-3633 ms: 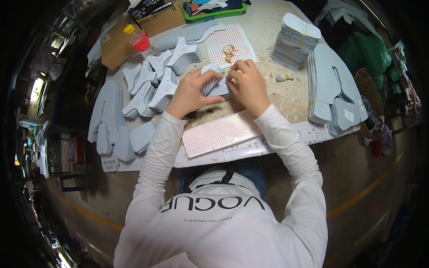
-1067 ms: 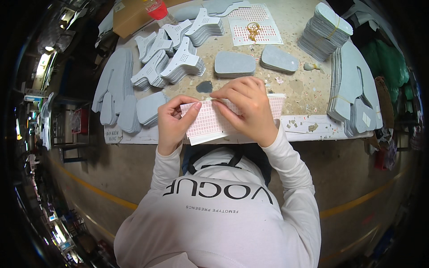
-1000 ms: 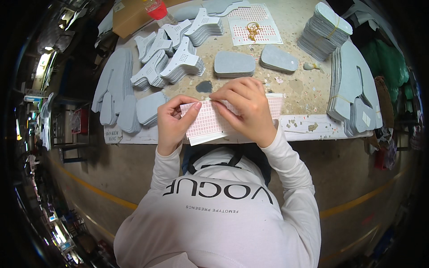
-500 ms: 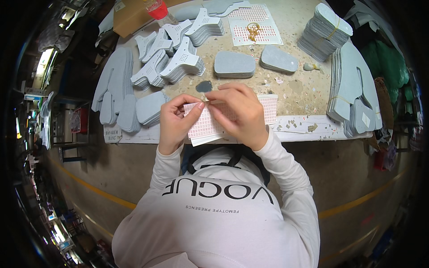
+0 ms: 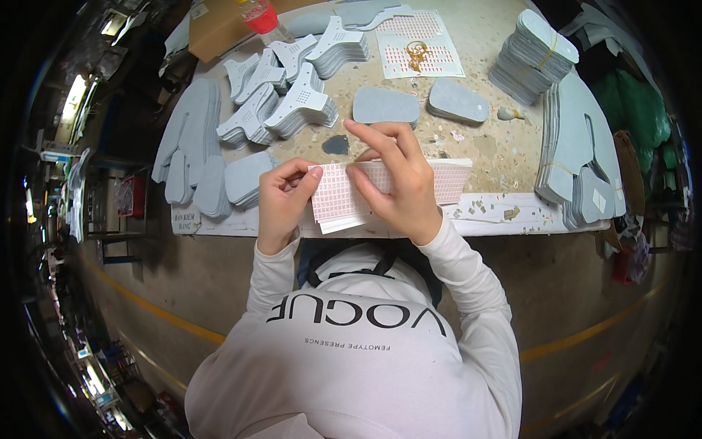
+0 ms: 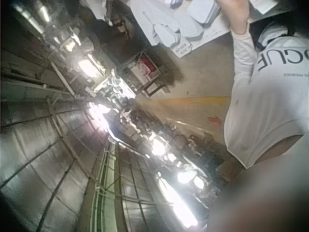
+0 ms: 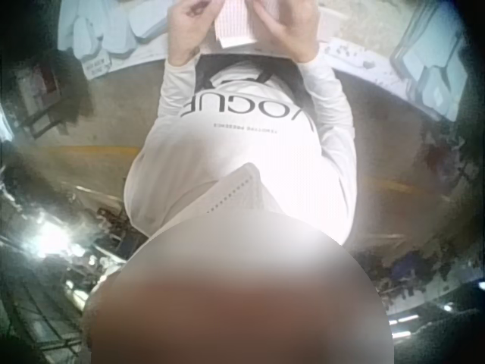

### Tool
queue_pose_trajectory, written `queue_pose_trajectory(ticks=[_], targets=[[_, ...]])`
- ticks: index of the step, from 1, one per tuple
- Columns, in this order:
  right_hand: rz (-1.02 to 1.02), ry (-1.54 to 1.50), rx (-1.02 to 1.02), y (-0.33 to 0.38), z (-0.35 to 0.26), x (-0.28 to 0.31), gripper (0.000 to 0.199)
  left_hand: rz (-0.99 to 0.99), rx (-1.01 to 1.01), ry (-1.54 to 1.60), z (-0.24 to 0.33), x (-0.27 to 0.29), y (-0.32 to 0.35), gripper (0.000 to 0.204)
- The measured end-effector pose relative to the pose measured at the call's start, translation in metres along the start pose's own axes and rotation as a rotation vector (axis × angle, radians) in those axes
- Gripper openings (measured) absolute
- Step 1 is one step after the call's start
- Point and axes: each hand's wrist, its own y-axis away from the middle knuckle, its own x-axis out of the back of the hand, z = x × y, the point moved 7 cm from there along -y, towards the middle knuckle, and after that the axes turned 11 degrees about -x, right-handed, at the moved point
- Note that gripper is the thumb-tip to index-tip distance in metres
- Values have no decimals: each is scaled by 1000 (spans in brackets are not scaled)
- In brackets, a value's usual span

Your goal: The person repeatedly picks small white plastic parts from a pile, peels individual labels from a pink grid sheet, and sticks each label onto a part before placing it into a growing stack. The process continues with multiple parts throughout the clip.

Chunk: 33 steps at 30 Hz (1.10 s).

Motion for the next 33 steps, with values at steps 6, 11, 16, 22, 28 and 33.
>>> queue_pose_trajectory(ticks=[6, 11, 16, 22, 28, 33], targets=[[19, -49, 117, 6, -10, -10, 60, -17, -73, -41, 6, -3, -1, 9], [54, -22, 137, 9, -12, -10, 60, -23, -90, -48, 6, -3, -1, 8], [30, -118, 63, 5, -12, -5, 64, 10, -66, -54, 4, -2, 1, 11], [-121, -68, 245, -1, -25, -19, 69, -15, -105, -77, 6, -5, 1, 11], [-81, -303, -31, -6, -15, -16, 66, -12, -8, -111, 2, -1, 1, 11], [-94, -326, -289, -19, 13, 16, 40, -106, -399, -744, 42, 2, -23, 24]])
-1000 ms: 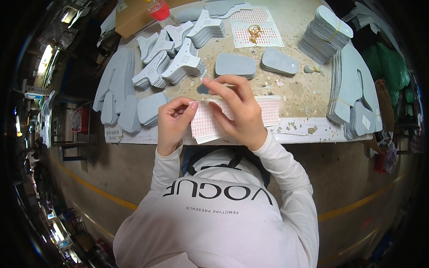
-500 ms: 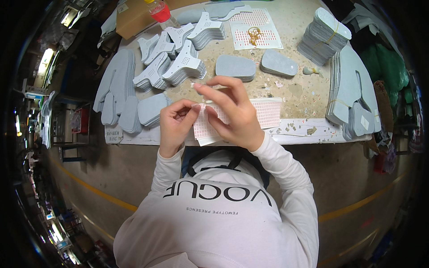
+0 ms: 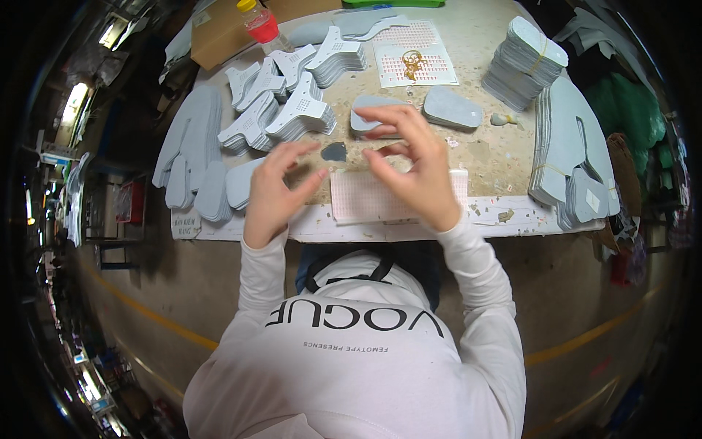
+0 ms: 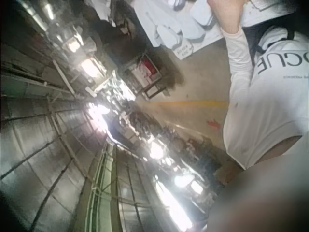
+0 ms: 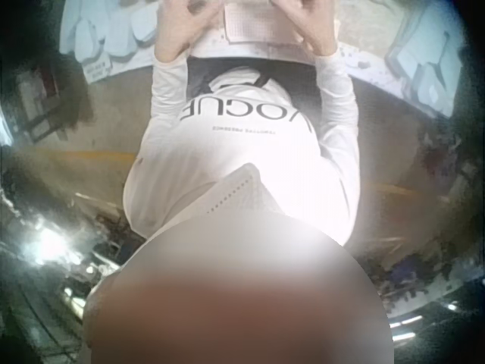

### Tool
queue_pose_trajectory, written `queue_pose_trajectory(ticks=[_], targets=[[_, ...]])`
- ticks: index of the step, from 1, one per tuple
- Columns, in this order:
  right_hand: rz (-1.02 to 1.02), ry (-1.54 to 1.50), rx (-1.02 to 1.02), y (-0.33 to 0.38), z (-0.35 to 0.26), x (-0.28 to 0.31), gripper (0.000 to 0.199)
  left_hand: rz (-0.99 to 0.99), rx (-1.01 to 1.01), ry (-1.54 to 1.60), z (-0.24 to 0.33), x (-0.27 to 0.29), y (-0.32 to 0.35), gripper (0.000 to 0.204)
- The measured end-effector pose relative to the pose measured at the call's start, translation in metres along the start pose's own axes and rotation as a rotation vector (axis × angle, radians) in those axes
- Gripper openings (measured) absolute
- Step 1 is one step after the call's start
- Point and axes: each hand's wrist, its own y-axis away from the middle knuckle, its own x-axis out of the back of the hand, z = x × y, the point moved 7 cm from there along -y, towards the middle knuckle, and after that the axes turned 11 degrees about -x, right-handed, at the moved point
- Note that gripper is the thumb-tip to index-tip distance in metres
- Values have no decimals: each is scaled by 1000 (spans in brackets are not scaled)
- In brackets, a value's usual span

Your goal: The person repeatedly picks small white plastic parts from a pile, peels individual labels from a pink grid sheet, and sticks each label onto a part before placing it into a growing stack. The process continues with multiple parts throughout the clip.

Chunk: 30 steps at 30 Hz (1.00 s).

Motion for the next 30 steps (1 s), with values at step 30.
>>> queue_pose_trajectory(ticks=[30], targets=[[266, 957, 330, -54, 55, 46, 13, -354, -330, 65, -31, -107, -93, 36]])
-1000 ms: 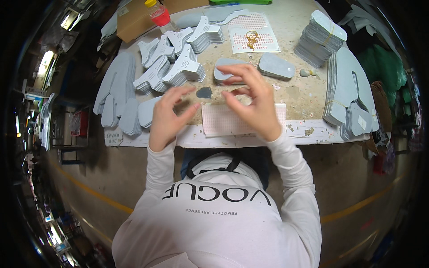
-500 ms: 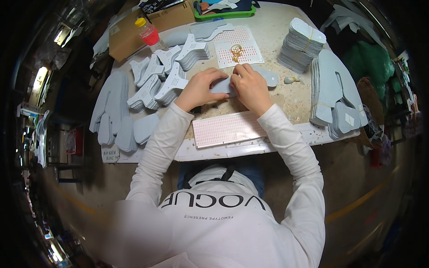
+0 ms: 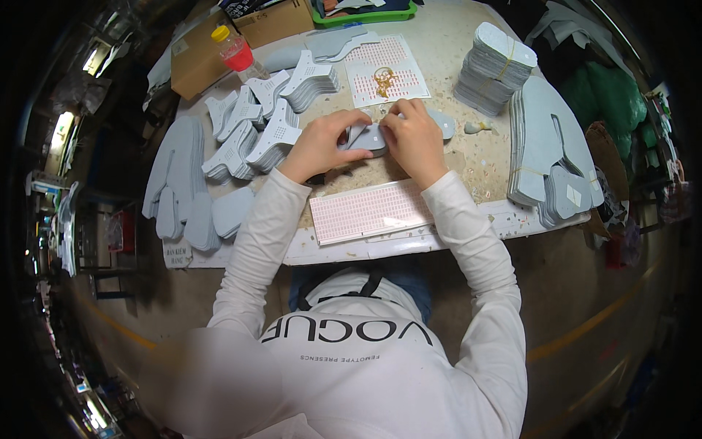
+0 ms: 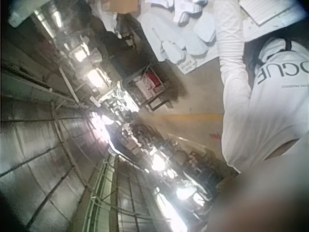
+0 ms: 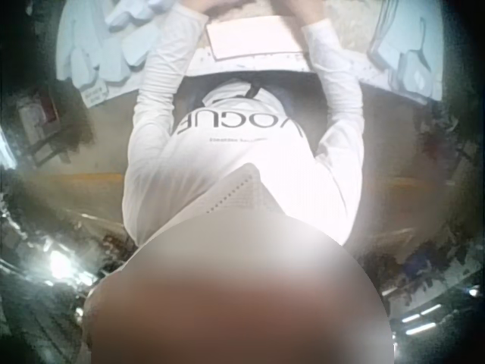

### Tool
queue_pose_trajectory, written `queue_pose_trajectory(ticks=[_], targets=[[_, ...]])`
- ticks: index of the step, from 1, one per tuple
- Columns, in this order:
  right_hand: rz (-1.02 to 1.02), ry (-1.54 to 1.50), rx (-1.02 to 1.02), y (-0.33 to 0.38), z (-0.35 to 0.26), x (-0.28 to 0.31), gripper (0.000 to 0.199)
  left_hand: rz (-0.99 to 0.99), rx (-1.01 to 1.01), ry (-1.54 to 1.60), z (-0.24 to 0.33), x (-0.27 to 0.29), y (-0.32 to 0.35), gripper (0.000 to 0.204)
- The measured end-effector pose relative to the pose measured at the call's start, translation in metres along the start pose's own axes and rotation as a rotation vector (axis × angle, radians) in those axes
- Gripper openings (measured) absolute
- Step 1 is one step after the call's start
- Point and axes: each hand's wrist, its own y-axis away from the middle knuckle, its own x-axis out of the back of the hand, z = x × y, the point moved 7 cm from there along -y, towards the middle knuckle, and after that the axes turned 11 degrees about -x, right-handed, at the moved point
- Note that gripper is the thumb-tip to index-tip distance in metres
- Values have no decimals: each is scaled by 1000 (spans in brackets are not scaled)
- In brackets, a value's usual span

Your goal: The person repeatedly picks small white plastic parts from a pile, peels individual labels from a pink grid sheet, and sticks each label onto a part before placing it into a growing stack. The process continues with multiple parts throughout the clip.

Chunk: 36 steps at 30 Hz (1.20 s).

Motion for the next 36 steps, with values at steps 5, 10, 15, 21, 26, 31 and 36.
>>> queue_pose_trajectory(ticks=[5, 10, 15, 21, 26, 31, 36], targets=[[-128, -279, -146, 0, 6, 3, 42, 11, 52, -28, -9, -1, -1, 42], [-46, -39, -9, 2, -12, -1, 50, 130, -131, -76, 5, 3, -1, 37], [-32, -160, -194, -2, 11, 2, 52, 39, 37, 27, -6, 1, -2, 33], [-103, -152, -79, 6, 2, -12, 56, 91, -72, -97, 3, 0, 0, 28], [-60, -385, -265, -2, 20, -4, 64, 59, -28, -15, -3, 0, -1, 30], [-243, -473, -174, 5, -1, -16, 77, 64, -13, -113, 2, -2, 1, 29], [-96, -330, -173, -3, 3, -9, 73, 49, -42, -102, 3, -1, 1, 31]])
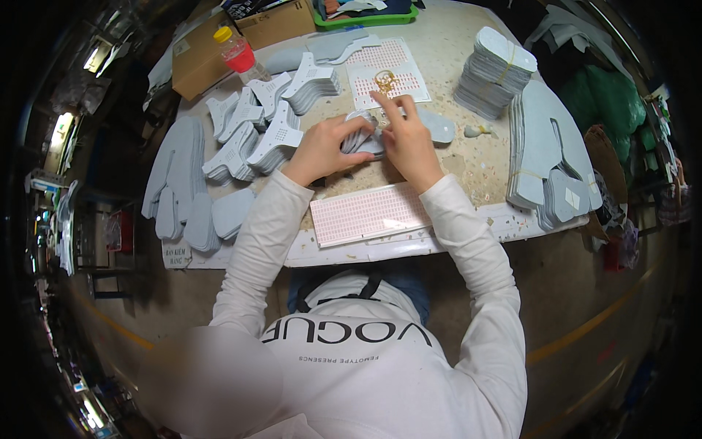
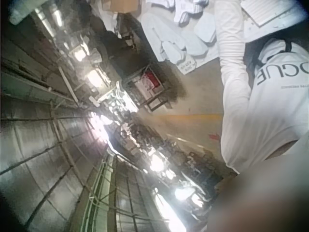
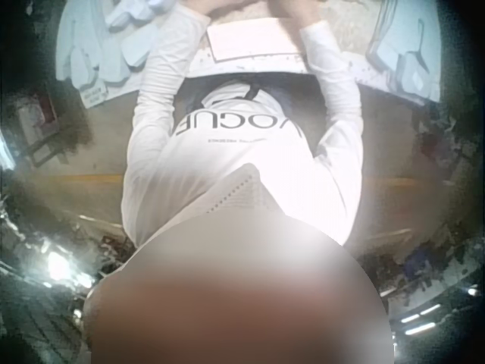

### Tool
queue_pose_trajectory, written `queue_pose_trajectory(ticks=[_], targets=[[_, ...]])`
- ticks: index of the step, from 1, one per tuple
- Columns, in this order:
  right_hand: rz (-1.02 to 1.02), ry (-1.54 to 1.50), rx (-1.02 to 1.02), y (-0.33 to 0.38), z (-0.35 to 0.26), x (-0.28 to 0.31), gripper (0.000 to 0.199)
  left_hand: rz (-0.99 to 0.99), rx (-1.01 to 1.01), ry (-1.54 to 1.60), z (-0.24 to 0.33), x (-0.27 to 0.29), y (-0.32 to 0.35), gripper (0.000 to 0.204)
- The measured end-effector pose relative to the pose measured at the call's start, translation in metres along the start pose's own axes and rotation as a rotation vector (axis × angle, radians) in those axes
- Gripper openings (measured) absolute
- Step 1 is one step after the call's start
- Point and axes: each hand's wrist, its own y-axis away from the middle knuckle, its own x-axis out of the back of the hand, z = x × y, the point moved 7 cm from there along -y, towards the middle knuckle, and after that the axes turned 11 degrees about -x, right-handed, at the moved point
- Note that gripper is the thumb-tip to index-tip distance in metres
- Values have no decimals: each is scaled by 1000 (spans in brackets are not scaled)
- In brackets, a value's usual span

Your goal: The person repeatedly picks small white plastic parts from a pile, peels individual labels from a pink grid sheet, and sticks each label onto a part before placing it into a growing stack. The process continues with multiple parts throughout the clip.

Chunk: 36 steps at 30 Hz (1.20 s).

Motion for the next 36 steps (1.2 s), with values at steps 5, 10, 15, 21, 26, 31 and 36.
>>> queue_pose_trajectory(ticks=[5, 10, 15, 21, 26, 31, 36], targets=[[-62, -246, -135, 1, 16, -1, 71, 51, 35, -12, -2, 1, 0, 31], [-61, -3, -29, 2, 8, -10, 76, 31, -30, -27, 3, -1, 0, 26], [-94, -191, -43, -5, 9, 0, 86, 51, 15, 28, -3, 0, -1, 32], [-210, -17, 108, 2, -7, -21, 98, -10, 12, -83, -1, -6, 2, 33], [-47, 59, 46, -7, 2, -2, 93, -17, 16, 33, -5, -7, 1, 38], [-244, -363, -71, 0, 10, -17, 91, 10, 20, 43, -4, -10, 1, 41], [-44, 40, 89, 0, 7, -14, 77, 32, 21, 66, -4, -8, 4, 31]])
